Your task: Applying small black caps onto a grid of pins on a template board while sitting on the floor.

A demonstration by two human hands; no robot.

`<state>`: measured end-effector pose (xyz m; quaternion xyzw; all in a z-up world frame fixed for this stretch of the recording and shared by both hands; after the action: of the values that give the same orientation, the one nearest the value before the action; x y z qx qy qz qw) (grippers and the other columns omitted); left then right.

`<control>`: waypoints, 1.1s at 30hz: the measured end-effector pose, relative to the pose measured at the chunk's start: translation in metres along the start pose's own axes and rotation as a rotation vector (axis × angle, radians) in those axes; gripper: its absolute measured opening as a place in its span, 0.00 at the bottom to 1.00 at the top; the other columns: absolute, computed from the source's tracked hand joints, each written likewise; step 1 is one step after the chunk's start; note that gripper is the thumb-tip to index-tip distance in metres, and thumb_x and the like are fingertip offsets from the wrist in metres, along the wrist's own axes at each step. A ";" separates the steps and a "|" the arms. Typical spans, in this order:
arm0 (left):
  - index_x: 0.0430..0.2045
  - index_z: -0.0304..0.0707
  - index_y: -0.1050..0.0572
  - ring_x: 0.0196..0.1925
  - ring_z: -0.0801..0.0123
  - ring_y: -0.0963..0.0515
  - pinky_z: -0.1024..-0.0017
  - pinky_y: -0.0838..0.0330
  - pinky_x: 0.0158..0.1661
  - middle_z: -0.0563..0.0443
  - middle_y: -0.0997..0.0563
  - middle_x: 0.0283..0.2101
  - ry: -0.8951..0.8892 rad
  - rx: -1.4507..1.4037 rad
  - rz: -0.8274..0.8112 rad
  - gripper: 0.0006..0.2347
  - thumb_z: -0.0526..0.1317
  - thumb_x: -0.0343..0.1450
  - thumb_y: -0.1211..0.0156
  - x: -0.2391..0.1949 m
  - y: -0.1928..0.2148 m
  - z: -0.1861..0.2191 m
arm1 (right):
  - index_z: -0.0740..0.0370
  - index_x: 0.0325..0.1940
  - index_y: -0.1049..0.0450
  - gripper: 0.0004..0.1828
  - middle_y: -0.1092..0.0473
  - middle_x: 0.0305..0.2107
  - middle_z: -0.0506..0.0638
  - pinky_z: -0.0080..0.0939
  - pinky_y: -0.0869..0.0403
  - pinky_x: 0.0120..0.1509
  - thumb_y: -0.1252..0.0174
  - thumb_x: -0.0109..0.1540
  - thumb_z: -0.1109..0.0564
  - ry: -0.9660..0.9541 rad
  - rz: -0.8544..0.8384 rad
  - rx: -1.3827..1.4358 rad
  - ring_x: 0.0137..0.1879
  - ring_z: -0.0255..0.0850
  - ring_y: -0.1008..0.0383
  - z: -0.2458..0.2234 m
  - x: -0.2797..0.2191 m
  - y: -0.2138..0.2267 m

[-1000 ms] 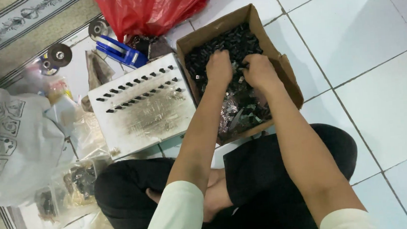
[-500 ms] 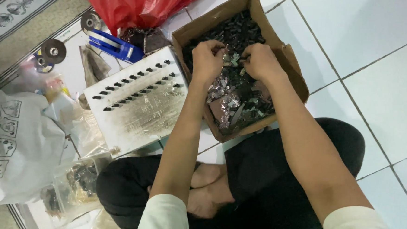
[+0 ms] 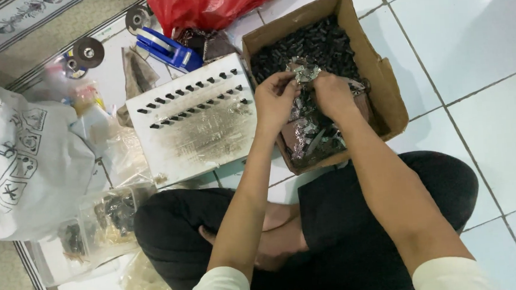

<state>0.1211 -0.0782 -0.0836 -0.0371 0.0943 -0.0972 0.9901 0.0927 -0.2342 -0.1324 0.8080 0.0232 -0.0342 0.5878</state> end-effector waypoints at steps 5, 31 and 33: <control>0.47 0.22 0.23 0.40 0.59 0.15 0.67 0.14 0.41 0.30 0.18 0.40 0.035 -0.094 -0.001 0.10 0.28 0.72 0.40 -0.013 0.006 0.018 | 0.74 0.47 0.20 0.10 0.24 0.37 0.70 0.55 0.22 0.45 0.46 0.65 0.70 -0.107 0.005 0.418 0.45 0.65 0.21 -0.008 -0.002 0.039; 0.44 0.23 0.22 0.40 0.59 0.14 0.66 0.16 0.43 0.35 0.17 0.38 -0.031 -0.492 0.058 0.09 0.30 0.72 0.36 -0.138 0.138 0.035 | 0.69 0.45 0.22 0.06 0.26 0.25 0.52 0.29 0.24 0.35 0.37 0.66 0.62 0.054 -0.208 1.247 0.32 0.32 0.26 -0.181 -0.078 0.085; 0.44 0.25 0.20 0.40 0.58 0.14 0.63 0.15 0.43 0.34 0.17 0.38 -0.048 -0.451 0.054 0.09 0.30 0.72 0.34 -0.138 0.137 0.032 | 0.68 0.44 0.22 0.07 0.25 0.25 0.53 0.31 0.25 0.35 0.37 0.67 0.60 0.071 -0.207 1.185 0.32 0.32 0.26 -0.181 -0.077 0.079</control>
<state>0.0199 0.0847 -0.0402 -0.2573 0.0908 -0.0463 0.9609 0.0268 -0.0858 0.0050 0.9922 0.0982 -0.0713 0.0297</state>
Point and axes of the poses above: each hand's wrist, its own x-axis towards the middle knuckle, its own y-axis out of the back of the hand, z = x × y, the point moved 7 cm from there along x, towards the middle knuckle
